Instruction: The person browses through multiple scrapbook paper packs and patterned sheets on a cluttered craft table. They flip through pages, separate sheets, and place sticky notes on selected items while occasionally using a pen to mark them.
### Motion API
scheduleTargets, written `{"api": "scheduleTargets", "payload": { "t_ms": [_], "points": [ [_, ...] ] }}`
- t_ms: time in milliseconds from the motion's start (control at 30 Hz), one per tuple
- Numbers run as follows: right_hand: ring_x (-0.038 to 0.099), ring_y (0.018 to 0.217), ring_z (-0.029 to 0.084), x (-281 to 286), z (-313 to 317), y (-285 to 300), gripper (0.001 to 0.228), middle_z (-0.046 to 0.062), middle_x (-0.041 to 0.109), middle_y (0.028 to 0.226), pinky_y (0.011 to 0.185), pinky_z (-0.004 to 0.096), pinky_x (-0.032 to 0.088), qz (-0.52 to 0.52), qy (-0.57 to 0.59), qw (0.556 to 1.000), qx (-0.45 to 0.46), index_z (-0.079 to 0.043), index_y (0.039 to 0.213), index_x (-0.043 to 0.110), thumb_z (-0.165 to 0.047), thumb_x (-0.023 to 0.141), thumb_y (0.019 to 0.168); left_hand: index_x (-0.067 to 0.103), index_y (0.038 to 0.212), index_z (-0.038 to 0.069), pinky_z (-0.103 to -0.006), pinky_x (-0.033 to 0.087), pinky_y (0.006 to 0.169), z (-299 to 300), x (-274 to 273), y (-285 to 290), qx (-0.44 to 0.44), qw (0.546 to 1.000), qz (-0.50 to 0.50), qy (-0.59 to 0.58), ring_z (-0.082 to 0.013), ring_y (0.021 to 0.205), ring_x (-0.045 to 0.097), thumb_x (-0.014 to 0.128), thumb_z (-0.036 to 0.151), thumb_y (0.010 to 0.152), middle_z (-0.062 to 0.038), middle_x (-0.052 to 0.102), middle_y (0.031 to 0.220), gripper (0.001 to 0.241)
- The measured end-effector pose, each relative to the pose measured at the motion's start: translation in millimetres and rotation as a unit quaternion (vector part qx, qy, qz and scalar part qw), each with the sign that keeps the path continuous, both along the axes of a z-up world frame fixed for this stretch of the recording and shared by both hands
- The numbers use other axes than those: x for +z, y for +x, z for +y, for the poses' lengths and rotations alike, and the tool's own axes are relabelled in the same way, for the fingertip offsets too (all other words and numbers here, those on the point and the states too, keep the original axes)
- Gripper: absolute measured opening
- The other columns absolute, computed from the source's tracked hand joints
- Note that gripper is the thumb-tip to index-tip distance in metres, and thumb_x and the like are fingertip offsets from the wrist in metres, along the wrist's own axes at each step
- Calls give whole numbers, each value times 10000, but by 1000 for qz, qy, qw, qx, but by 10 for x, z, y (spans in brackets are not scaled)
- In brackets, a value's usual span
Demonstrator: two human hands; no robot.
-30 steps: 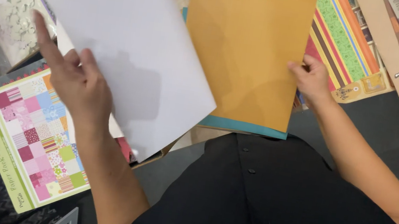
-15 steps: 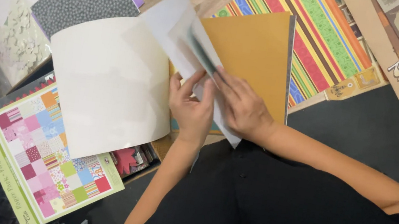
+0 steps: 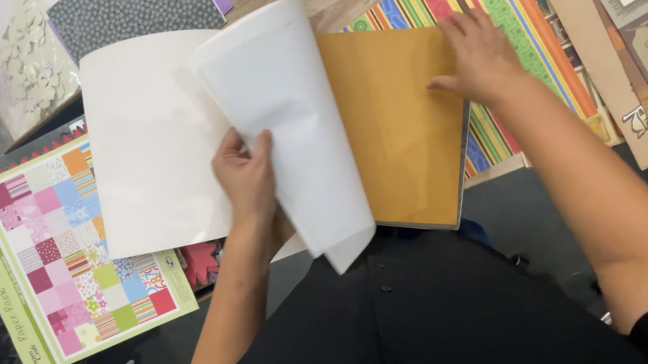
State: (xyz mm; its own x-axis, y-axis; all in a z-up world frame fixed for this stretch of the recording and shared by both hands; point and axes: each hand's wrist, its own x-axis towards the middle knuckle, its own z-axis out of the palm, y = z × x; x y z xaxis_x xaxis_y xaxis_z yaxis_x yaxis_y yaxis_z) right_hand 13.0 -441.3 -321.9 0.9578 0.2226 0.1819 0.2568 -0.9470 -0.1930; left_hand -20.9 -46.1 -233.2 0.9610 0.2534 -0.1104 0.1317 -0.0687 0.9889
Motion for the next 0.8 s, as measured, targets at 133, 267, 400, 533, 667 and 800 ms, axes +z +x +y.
{"api": "scheduleTargets", "payload": {
  "t_ms": [133, 267, 400, 533, 667, 800],
  "points": [
    [457, 1212, 338, 262, -43, 174, 968, 139, 550, 1273, 1014, 456, 403, 209, -57, 976, -35, -89, 1427, 570, -667, 828, 694, 684, 858, 69, -218, 533, 725, 151, 675, -63, 22, 997, -48, 51, -56, 798, 603, 667, 15, 880, -2, 721, 852, 61],
    [507, 1084, 312, 201, 35, 15, 662, 102, 558, 1169, 930, 430, 450, 110, -25, 994, -11, -75, 1310, 680, -373, 827, 737, 722, 943, 32, -237, 562, 792, 185, 1106, -160, 44, 996, -8, 77, -73, 846, 635, 644, 38, 878, -6, 736, 908, 102],
    [655, 1066, 244, 271, 229, -365, 370, 99, 674, 1157, 913, 348, 529, 113, 534, 822, -161, -6, 1237, 628, -146, 727, 909, 736, 1006, 6, -244, 575, 840, 159, 1039, -225, 65, 996, -12, 67, -88, 915, 662, 639, 35, 881, -28, 759, 992, 161],
    [709, 1062, 257, 261, 478, -1018, 659, 100, 710, 1263, 912, 428, 592, 354, 649, 620, -262, -69, 1318, 634, -235, 811, 705, 728, 1080, -15, -285, 589, 905, 136, 603, -292, 79, 994, -43, 60, -151, 985, 697, 668, 46, 905, -97, 767, 1074, 195],
    [265, 384, 101, 136, 920, -1432, 620, -73, 292, 477, 422, 305, 186, 330, 401, 840, -157, -193, 568, 338, -578, 677, 917, 390, 745, 201, -228, 331, 600, -207, 268, -420, 31, 998, -49, 17, -35, 689, 374, 676, 27, 967, 69, 398, 706, 401],
    [135, 1591, 290, 797, 1284, -1443, 891, 159, 132, 1715, 1277, 451, 109, 245, 524, 813, -59, -88, 1635, 97, -566, 459, 977, 490, 1137, 142, -339, 476, 793, -624, 361, -509, -149, 989, -17, 9, -157, 1020, 487, 367, 408, 1050, -6, 475, 1078, 306]
  ]
}}
